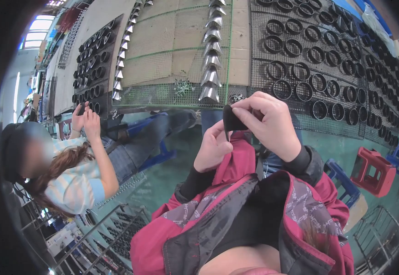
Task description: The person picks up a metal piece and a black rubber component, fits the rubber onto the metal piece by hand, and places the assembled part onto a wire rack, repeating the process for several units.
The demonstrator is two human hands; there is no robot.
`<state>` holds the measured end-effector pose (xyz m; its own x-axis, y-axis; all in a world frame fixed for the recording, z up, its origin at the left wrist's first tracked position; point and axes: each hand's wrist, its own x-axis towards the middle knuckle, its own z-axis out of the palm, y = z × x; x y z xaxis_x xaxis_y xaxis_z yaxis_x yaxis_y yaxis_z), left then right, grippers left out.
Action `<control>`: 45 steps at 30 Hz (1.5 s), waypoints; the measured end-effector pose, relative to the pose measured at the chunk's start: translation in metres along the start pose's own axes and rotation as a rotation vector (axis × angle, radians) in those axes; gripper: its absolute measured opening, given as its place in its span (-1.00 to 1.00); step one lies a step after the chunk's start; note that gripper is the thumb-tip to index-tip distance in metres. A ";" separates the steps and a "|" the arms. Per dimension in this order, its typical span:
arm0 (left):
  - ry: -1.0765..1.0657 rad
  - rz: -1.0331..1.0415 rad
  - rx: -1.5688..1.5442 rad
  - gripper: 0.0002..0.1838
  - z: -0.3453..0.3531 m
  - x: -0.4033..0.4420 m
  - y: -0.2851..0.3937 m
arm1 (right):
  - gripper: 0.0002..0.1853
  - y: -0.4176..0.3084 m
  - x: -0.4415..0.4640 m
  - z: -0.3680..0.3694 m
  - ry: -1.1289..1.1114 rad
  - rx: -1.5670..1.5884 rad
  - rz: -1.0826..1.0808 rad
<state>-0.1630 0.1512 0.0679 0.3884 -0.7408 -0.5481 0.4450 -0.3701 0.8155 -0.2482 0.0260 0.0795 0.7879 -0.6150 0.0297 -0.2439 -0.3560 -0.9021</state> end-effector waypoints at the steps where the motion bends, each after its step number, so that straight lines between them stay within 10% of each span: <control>1: 0.012 -0.026 0.016 -0.23 0.002 -0.002 0.005 | -0.95 0.000 0.000 0.000 -0.003 -0.002 0.002; 8: -0.062 -0.019 0.123 -0.54 -0.006 -0.004 0.003 | -0.91 -0.001 0.003 -0.003 -0.060 0.095 0.036; 14: -0.128 0.093 -0.216 -0.09 -0.013 0.004 -0.022 | -0.91 -0.003 0.002 -0.003 -0.071 0.090 0.065; 17: -0.092 0.019 0.036 -0.32 -0.010 -0.002 -0.001 | -0.90 -0.004 0.004 -0.005 -0.113 0.094 0.134; 45: -0.111 0.059 -0.068 -0.39 -0.008 0.008 -0.038 | -0.89 0.019 0.002 0.001 -0.229 0.249 0.337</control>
<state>-0.1705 0.1638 0.0310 0.3256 -0.8190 -0.4724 0.4789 -0.2880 0.8293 -0.2507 0.0189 0.0616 0.7991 -0.4867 -0.3528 -0.3865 0.0335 -0.9217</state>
